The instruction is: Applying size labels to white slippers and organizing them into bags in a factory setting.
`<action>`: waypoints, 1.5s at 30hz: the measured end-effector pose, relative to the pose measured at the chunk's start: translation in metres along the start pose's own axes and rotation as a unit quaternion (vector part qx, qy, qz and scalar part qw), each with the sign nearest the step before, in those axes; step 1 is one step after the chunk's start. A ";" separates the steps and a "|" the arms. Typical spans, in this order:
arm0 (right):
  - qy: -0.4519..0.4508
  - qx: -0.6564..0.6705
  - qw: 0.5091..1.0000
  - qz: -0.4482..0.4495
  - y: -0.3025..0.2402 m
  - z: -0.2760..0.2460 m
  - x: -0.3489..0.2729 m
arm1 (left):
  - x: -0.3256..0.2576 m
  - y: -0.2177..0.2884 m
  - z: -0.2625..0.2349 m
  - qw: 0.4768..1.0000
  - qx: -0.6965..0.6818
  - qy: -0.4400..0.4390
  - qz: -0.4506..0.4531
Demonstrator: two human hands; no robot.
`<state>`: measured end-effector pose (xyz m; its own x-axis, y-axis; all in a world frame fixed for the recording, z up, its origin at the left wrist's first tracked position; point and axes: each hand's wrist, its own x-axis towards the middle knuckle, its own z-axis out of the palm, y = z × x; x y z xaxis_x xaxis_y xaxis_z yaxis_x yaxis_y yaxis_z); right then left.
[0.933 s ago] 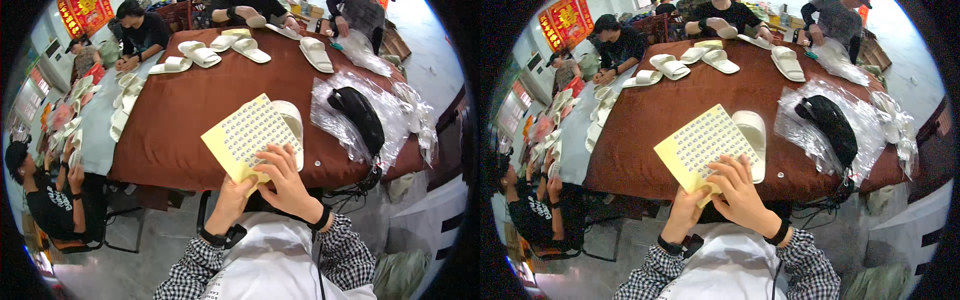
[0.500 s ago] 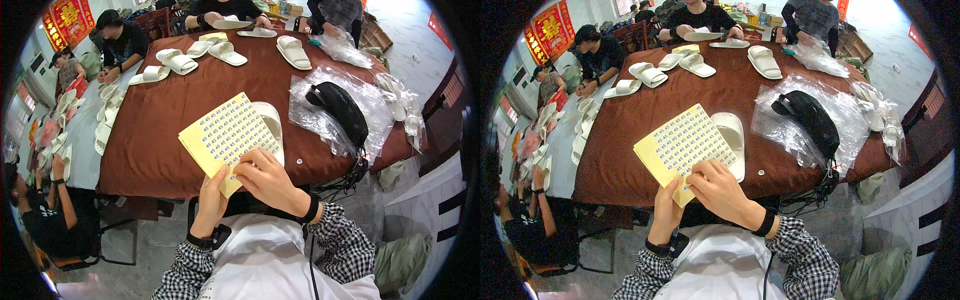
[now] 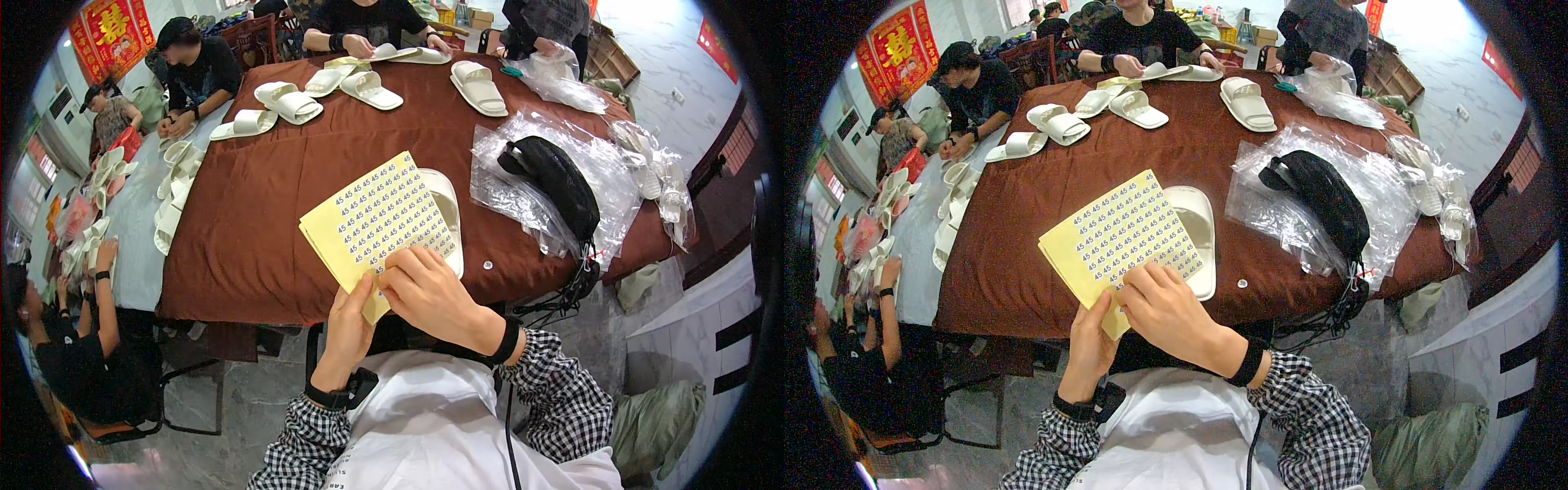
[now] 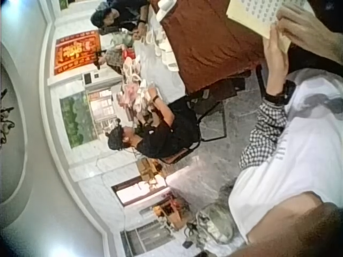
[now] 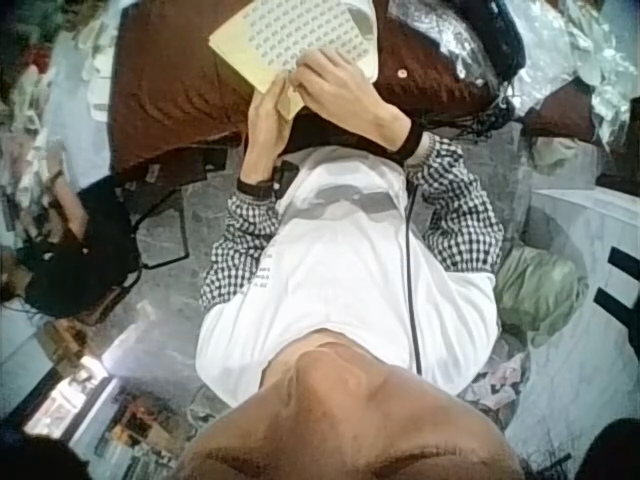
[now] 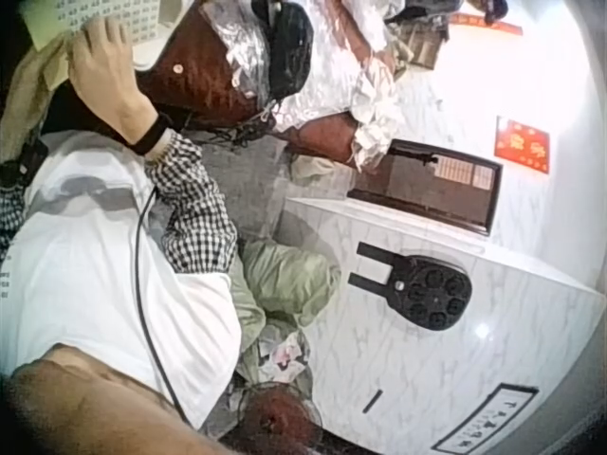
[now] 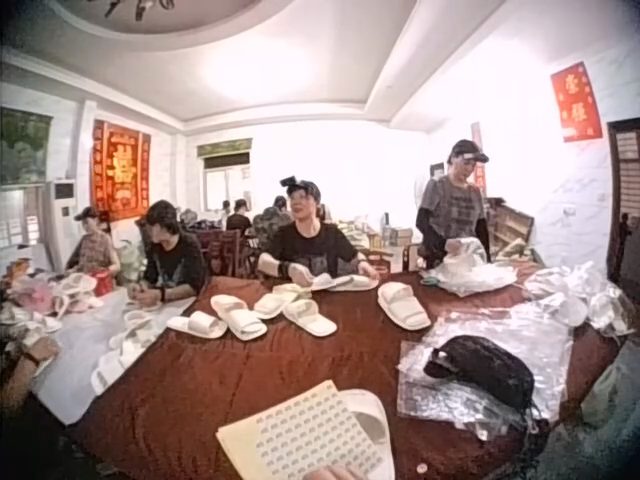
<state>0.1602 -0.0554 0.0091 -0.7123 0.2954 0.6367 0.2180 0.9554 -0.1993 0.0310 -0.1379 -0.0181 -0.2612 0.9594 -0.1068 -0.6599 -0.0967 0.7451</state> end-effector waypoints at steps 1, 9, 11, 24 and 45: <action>-0.006 -0.008 1.000 -0.004 0.000 0.000 0.000 | 0.000 0.000 0.000 1.000 0.011 0.016 -0.007; -0.026 0.011 0.999 -0.027 0.007 -0.001 -0.004 | 0.010 -0.008 -0.019 0.997 0.000 0.022 0.070; -0.036 0.105 0.994 0.005 0.016 -0.004 -0.008 | 0.024 -0.011 -0.033 0.992 0.053 0.052 0.100; -0.165 0.129 0.965 0.157 0.089 0.022 0.009 | 0.065 0.003 -0.080 0.961 -0.087 0.143 0.222; -0.186 0.036 0.974 0.123 0.081 0.053 0.022 | 0.058 0.000 -0.095 0.950 -0.240 0.150 0.131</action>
<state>0.1272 0.0278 -0.0323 -0.8398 0.4805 0.2528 0.3741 0.8495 -0.3721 -0.0514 -0.1071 -0.0866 -0.6021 0.7743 -0.1948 -0.7711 -0.5006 0.3935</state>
